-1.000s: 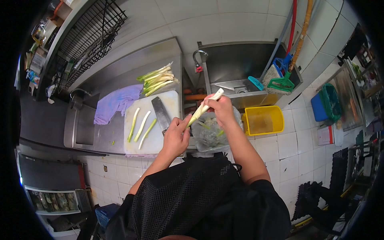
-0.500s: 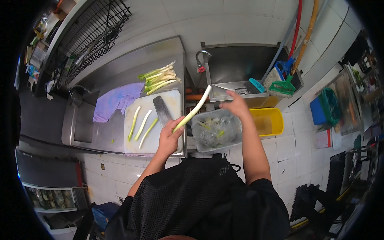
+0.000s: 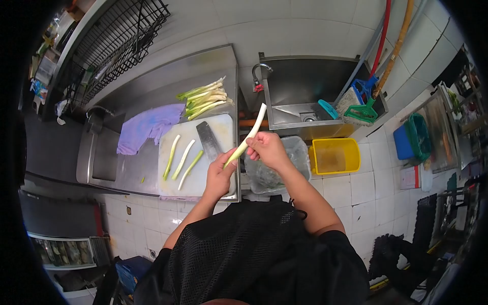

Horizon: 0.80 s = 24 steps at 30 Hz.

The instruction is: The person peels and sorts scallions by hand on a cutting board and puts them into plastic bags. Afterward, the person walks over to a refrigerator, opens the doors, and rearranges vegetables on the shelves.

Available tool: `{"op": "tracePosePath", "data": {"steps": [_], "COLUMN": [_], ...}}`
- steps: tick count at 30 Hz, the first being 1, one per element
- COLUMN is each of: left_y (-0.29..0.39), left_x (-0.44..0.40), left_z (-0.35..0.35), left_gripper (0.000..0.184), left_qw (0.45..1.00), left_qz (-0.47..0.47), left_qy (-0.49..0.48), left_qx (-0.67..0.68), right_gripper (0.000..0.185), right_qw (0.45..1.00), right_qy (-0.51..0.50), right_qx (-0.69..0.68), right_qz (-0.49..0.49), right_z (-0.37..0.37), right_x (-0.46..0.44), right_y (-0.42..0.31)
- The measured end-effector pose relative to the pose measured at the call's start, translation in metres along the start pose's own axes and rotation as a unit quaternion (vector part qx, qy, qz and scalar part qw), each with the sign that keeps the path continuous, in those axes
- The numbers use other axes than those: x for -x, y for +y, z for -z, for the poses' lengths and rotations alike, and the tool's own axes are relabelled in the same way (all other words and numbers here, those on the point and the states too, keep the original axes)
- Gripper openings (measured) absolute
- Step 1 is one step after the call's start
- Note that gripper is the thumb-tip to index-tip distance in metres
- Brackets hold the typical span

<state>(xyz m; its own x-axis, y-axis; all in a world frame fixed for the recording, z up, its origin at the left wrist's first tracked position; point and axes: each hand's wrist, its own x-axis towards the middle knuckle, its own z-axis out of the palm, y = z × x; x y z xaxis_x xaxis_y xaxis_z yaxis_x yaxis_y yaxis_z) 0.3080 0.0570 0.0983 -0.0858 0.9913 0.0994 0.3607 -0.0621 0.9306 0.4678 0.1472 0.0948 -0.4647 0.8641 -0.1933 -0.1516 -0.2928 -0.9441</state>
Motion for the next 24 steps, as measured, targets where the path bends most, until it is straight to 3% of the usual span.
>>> {"op": "tracePosePath", "data": {"steps": [2, 4, 5, 7, 8, 10, 14, 16, 17, 18, 19, 20, 21, 22, 23, 24], "left_y": [-0.001, 0.004, 0.003, 0.000, -0.003, -0.009, -0.039, -0.060, -0.070, -0.080, -0.091, -0.104, -0.119, -0.127, -0.134, -0.139], "left_x": [-0.001, 0.000, -0.001, -0.004, -0.003, -0.001, 0.002, 0.003, 0.004, 0.007, 0.010, 0.012, 0.015, 0.014, 0.010, 0.006], "left_z": [0.004, 0.010, 0.013, 0.020, 0.024, 0.036, 0.070, 0.106, 0.126, 0.149, 0.170, 0.189, 0.207, 0.219, 0.229, 0.237], "left_gripper": [0.036, 0.036, 0.036, 0.038, 0.038, 0.040, 0.037, 0.032, 0.032, 0.031, 0.030, 0.030, 0.030, 0.031, 0.031, 0.030], "left_qw": [0.999, 0.953, 0.953, 0.900, 0.899, 0.841, 0.833, 0.954, 0.954, 0.992, 0.995, 0.995, 0.988, 0.977, 0.977, 0.957], "left_qz": [-0.006, 0.177, 0.176, 0.223, 0.224, 0.236, 0.241, 0.196, 0.198, 0.112, 0.023, 0.026, 0.082, 0.136, 0.136, 0.122], "left_qy": [-0.006, -0.032, -0.030, -0.031, -0.030, -0.061, -0.049, -0.023, -0.020, -0.003, 0.011, 0.010, 0.001, -0.011, -0.014, -0.064], "left_qx": [0.035, 0.243, 0.244, 0.374, 0.375, 0.482, 0.496, 0.224, 0.225, 0.066, -0.096, -0.096, -0.132, -0.166, -0.166, -0.255], "right_gripper": [0.014, 0.014, 0.012, 0.011, 0.010, 0.010, 0.008, 0.010, 0.010, 0.013, 0.013, 0.015, 0.017, 0.017, 0.014, 0.012], "right_qw": [1.000, 0.999, 0.997, 0.995, 0.995, 0.988, 0.963, 0.941, 0.932, 0.921, 0.922, 0.925, 0.920, 0.920, 0.894, 0.846], "right_qy": [0.001, 0.001, 0.003, 0.005, 0.039, 0.092, 0.189, 0.253, 0.291, 0.324, 0.324, 0.331, 0.336, 0.339, 0.347, 0.346], "right_qx": [0.022, 0.044, 0.068, 0.093, 0.050, -0.020, -0.067, -0.090, -0.088, -0.067, -0.068, 0.021, 0.109, 0.109, 0.257, 0.400], "right_qz": [0.001, 0.003, 0.025, 0.046, 0.076, 0.120, 0.178, 0.204, 0.199, 0.204, 0.200, 0.185, 0.168, 0.166, 0.119, 0.069], "right_z": [-0.002, -0.006, -0.008, -0.011, -0.007, 0.002, 0.021, 0.039, 0.046, 0.053, 0.061, 0.069, 0.072, 0.071, 0.068, 0.067], "right_x": [-0.003, -0.007, -0.010, -0.017, -0.024, -0.037, -0.053, -0.062, -0.065, -0.069, -0.070, -0.072, -0.074, -0.076, -0.078, -0.079], "right_y": [-0.001, -0.001, -0.001, -0.001, 0.001, 0.000, -0.016, -0.017, -0.019, -0.014, -0.006, 0.004, 0.017, 0.033, 0.052, 0.073]}}
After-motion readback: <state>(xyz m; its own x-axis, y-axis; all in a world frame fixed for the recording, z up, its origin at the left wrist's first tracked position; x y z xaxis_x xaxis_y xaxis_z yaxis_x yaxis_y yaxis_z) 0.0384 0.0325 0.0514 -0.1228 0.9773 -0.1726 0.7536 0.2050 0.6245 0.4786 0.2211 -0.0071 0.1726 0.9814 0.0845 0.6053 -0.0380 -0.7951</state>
